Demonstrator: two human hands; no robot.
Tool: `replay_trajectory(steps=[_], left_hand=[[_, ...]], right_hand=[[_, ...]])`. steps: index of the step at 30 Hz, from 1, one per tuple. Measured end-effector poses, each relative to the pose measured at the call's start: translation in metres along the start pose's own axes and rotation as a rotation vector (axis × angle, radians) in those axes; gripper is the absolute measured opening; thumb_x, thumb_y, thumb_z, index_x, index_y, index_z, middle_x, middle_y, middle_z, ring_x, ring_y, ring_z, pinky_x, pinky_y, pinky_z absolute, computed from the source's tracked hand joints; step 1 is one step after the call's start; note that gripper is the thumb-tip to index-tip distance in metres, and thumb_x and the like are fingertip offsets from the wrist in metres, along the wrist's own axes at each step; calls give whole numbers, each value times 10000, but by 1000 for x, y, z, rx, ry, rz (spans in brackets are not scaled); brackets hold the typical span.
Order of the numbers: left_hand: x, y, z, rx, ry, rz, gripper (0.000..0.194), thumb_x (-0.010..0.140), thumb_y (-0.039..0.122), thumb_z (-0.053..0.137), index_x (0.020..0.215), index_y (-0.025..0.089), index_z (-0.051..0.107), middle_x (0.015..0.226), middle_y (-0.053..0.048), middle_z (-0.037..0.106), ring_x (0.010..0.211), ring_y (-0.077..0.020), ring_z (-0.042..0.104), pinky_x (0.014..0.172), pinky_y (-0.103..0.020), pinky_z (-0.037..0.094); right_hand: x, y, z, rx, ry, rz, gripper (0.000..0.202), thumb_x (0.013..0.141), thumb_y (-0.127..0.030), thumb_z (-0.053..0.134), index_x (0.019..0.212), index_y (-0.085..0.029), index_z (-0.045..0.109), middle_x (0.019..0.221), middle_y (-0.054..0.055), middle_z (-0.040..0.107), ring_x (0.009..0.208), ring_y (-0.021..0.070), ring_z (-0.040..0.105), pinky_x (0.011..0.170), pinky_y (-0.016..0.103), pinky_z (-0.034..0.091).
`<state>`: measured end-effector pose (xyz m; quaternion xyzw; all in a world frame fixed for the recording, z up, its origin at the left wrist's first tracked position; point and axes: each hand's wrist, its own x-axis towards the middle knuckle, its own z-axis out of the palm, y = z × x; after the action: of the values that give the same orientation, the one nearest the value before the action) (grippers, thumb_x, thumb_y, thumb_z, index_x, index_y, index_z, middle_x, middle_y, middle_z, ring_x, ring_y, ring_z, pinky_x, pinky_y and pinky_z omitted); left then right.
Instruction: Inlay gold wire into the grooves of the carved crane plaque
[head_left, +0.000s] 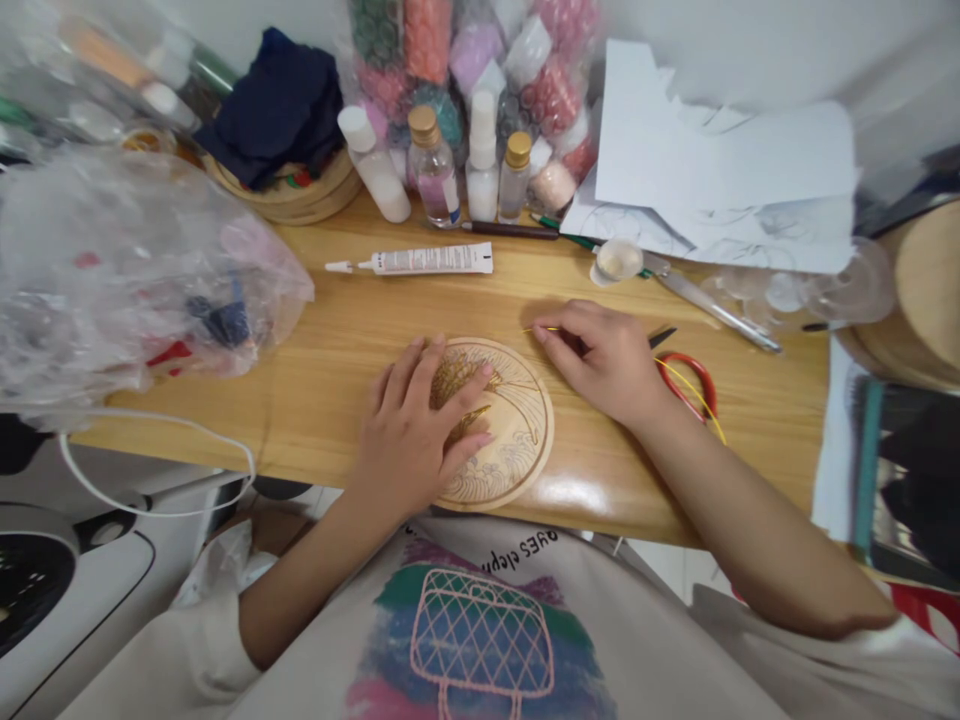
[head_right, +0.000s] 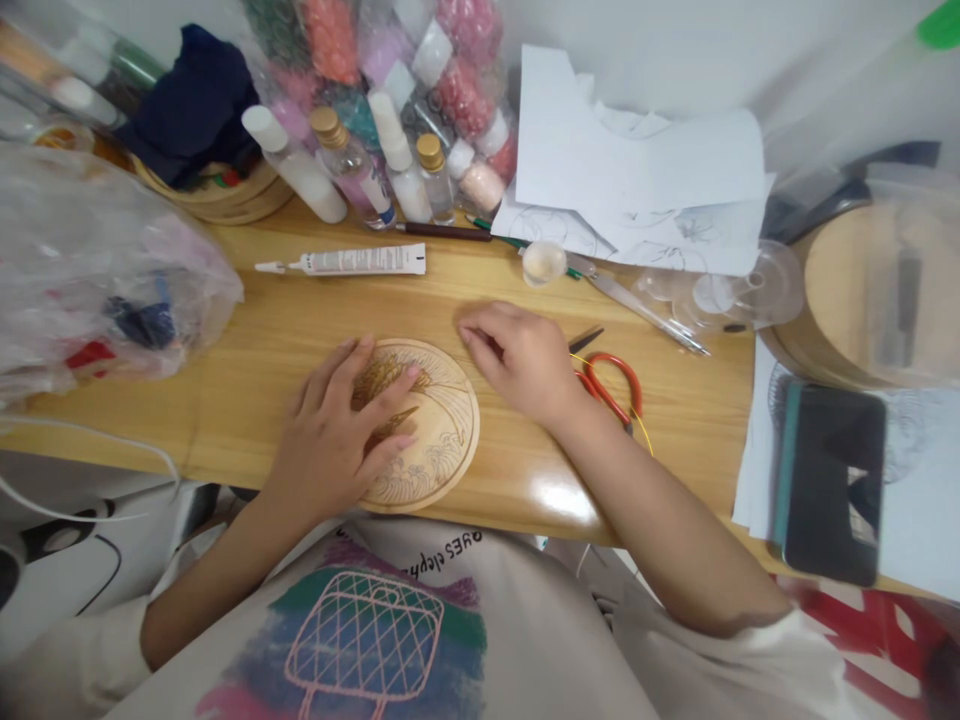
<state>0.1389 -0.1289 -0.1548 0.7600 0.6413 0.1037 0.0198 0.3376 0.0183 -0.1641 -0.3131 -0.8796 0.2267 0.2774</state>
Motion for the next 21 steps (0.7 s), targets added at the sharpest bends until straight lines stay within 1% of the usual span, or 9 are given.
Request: replay_trajectory(steps=[4, 8, 13, 16, 21], left_hand=[[0, 2, -1, 16, -12, 11, 532, 959, 537, 499, 1460, 365, 457, 1586, -154, 287, 1408, -420, 368, 1068, -589, 384], [1, 4, -1, 12, -26, 16, 521, 936, 529, 543, 1435, 395, 483, 1591, -157, 237, 1405, -451, 347, 1056, -632, 384], [2, 4, -1, -17, -24, 4, 528, 917, 509, 594, 1425, 405, 496, 1613, -131, 231, 1409, -426, 347, 1079, -615, 365], [2, 4, -1, -17, -31, 2, 514, 926, 515, 575, 1422, 398, 503, 1597, -151, 243, 1409, -436, 346, 1071, -618, 369], [2, 3, 0, -24, -20, 5, 545, 926, 525, 571, 1444, 387, 475, 1589, -153, 256, 1401, -429, 354, 1072, -615, 369]], right_hand=[[0, 1, 0, -2, 16, -31, 137, 918, -170, 561, 908, -177, 698, 838, 37, 740, 710, 144, 654, 622, 251, 451], [0, 1, 1, -2, 27, -40, 134, 912, -161, 565, 892, -178, 696, 829, 34, 741, 704, 145, 657, 611, 251, 451], [0, 1, 1, -19, 19, -32, 141, 910, -164, 564, 895, -185, 702, 836, 34, 747, 705, 150, 661, 619, 257, 463], [0, 1, 1, -24, 25, -36, 138, 912, -164, 566, 897, -184, 702, 830, 33, 748, 705, 150, 665, 615, 254, 465], [1, 0, 1, -22, 40, -48, 124, 908, -154, 580, 897, -175, 702, 826, 34, 749, 699, 144, 667, 601, 245, 460]])
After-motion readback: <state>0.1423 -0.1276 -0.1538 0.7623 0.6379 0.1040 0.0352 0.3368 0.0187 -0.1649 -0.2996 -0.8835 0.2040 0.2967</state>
